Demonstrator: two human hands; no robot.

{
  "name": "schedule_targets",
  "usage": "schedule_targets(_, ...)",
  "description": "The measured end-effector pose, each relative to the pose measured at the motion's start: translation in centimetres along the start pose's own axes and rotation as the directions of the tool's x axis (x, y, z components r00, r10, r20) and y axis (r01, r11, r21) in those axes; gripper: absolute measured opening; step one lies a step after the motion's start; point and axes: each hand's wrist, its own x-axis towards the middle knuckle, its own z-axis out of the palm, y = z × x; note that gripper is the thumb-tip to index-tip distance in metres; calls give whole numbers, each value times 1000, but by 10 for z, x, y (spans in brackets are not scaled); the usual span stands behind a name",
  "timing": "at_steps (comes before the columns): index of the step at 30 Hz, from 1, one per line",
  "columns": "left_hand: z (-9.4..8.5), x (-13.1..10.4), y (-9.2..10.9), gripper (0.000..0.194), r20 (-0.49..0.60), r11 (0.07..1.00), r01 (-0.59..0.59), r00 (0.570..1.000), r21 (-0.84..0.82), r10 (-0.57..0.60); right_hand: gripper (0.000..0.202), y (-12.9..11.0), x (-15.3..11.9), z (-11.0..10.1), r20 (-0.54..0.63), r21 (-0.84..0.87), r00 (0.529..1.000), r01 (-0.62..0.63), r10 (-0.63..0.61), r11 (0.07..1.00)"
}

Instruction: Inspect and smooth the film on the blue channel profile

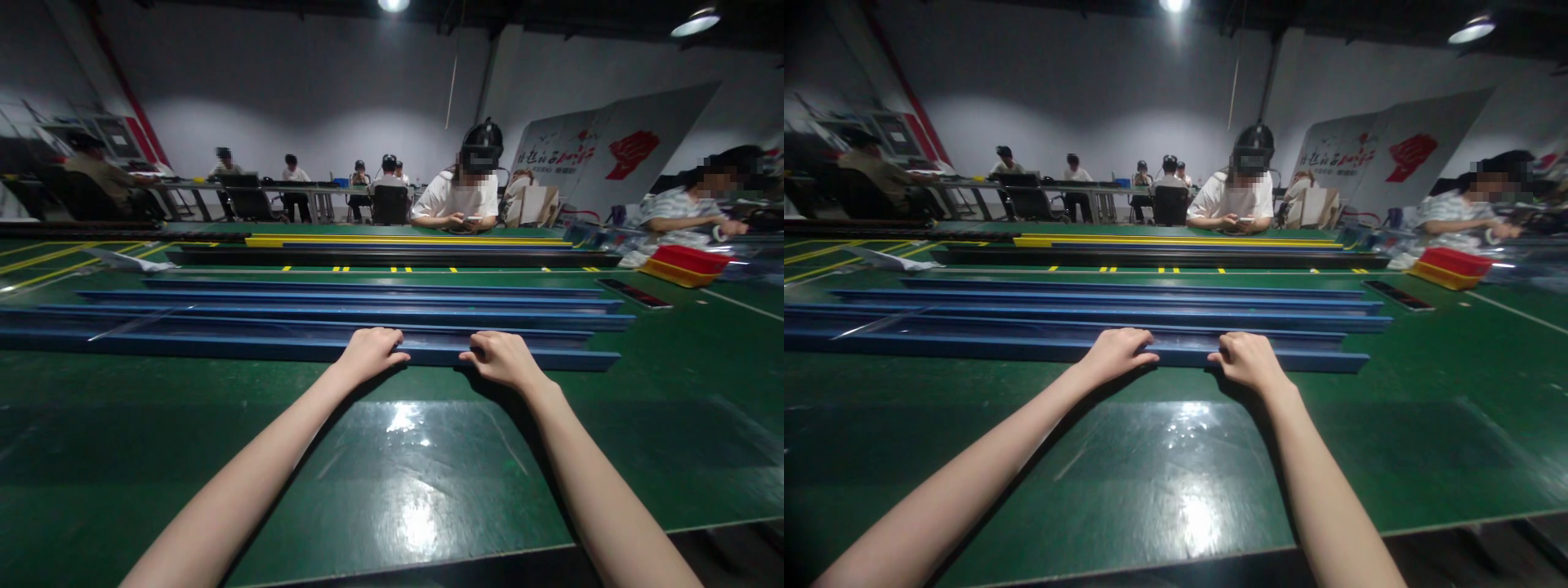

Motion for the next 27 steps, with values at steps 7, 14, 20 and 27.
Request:
schedule_targets(7,1,-1,0,33,-14,999,26,1000,21,-26,32,0,-4,3,-54,34,998,21,-19,999)
schedule_targets(14,5,-1,-1,35,-48,999,11,999,40,-9,33,-19,4,13,-87,15,991,103,-102,995)
schedule_targets(20,7,-1,-2,35,-72,998,-17,997,66,21,29,-27,9,20,-147,44,978,156,-148,987)
schedule_targets(27,7,0,-3,36,-95,993,-48,994,106,58,28,-24,11,10,-103,32,977,189,-185,981)
